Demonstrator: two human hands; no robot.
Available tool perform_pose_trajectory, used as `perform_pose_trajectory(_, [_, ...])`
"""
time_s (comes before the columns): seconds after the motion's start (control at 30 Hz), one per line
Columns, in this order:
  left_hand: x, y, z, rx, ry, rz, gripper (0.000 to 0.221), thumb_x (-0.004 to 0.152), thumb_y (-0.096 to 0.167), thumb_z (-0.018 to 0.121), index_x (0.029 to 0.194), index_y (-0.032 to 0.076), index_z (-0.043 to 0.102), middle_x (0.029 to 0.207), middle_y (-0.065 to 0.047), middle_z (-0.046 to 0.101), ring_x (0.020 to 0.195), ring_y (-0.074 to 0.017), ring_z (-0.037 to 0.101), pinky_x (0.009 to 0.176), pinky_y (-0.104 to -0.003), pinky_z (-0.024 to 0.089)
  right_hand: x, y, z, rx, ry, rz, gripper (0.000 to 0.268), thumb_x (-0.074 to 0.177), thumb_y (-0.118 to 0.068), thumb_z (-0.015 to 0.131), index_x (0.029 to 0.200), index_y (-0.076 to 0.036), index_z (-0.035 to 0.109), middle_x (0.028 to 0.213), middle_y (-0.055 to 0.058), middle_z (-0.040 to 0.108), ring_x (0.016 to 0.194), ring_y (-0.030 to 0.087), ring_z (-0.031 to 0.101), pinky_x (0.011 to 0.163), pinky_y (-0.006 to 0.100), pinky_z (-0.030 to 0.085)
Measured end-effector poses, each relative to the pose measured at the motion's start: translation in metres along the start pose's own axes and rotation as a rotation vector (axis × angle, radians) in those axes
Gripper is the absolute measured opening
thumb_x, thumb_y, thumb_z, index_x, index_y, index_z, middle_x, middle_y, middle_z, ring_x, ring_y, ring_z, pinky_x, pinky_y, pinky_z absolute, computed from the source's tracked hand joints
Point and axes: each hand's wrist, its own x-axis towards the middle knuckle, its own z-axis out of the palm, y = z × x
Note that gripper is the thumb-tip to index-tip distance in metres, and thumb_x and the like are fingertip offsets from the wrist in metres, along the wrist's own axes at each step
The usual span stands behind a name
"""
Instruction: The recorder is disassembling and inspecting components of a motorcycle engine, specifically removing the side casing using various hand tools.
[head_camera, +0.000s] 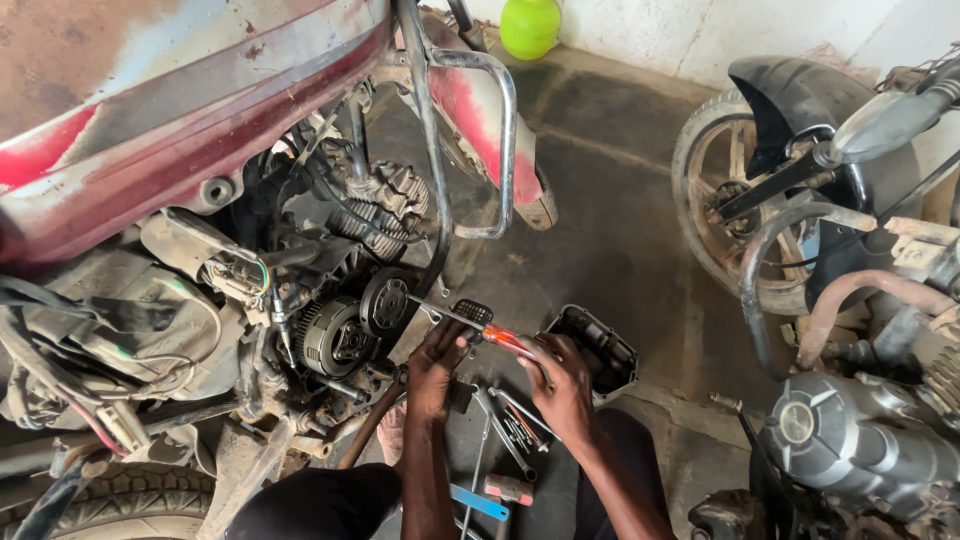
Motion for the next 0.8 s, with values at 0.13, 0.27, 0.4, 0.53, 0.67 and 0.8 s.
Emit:
perform_pose_trajectory(0.13, [-0.007,0.007,0.002,-0.124,-0.033,0.026,0.069,0.079,0.019,0.084,0.14,-0.001,0.059,0.123,-0.016,0.075,0.107,-0.0223,0.073,0.092,-0.036,0.06,-0.001,0.003,0.002,-0.002,0.02,-0.07,0.036,0.084,0.004,0.072,0.118,-0.005,0.071,0.107,0.016,0.069,0.096,0.03,0.069,0.081,0.039,0.055])
perform_pose_trajectory(0.27, [-0.025,0.04,0.012,-0.317,-0.099,-0.025,0.064,0.082,0.016,0.08,0.137,-0.007,0.057,0.126,-0.019,0.072,0.11,-0.027,0.073,0.096,-0.038,0.06,-0.005,0.022,0.015,0.132,-0.026,0.251,0.027,0.092,-0.013,0.066,0.118,-0.006,0.068,0.086,0.009,0.072,0.071,0.019,0.067,0.062,0.032,0.053])
perform_pose_trajectory(0.4, [-0.006,0.027,0.015,-0.328,-0.06,-0.105,0.056,0.081,0.015,0.078,0.131,-0.007,0.061,0.121,-0.019,0.074,0.107,-0.0267,0.076,0.094,-0.039,0.062,-0.01,0.035,0.024,0.375,-0.129,0.784,0.033,0.103,-0.034,0.057,0.112,-0.004,0.067,0.064,0.003,0.065,0.047,0.011,0.058,0.044,0.028,0.043])
perform_pose_trajectory(0.53, [0.017,0.0,0.021,-0.343,0.044,-0.148,0.037,0.079,0.008,0.081,0.113,-0.003,0.071,0.105,-0.016,0.078,0.092,-0.0234,0.075,0.083,-0.039,0.064,-0.008,0.036,0.026,0.545,-0.15,0.967,0.049,0.107,-0.046,0.052,0.108,0.0,0.068,0.058,0.003,0.053,0.042,0.009,0.047,0.039,0.026,0.035])
perform_pose_trajectory(0.67, [0.029,-0.003,0.03,-0.408,0.137,-0.191,0.023,0.076,0.006,0.083,0.096,0.0,0.074,0.088,-0.013,0.078,0.078,-0.0219,0.076,0.072,-0.034,0.067,-0.003,0.02,0.009,0.294,-0.064,0.607,0.043,0.097,-0.037,0.063,0.124,-0.004,0.062,0.073,0.007,0.067,0.057,0.011,0.06,0.049,0.025,0.047])
perform_pose_trajectory(0.8, [0.045,-0.024,0.024,-0.385,0.222,-0.169,0.021,0.079,0.006,0.087,0.092,0.001,0.072,0.082,-0.011,0.075,0.067,-0.0181,0.069,0.062,-0.029,0.059,0.003,-0.009,-0.011,0.09,0.014,0.248,0.046,0.093,-0.032,0.069,0.127,-0.002,0.062,0.09,0.007,0.073,0.071,0.013,0.068,0.055,0.025,0.052])
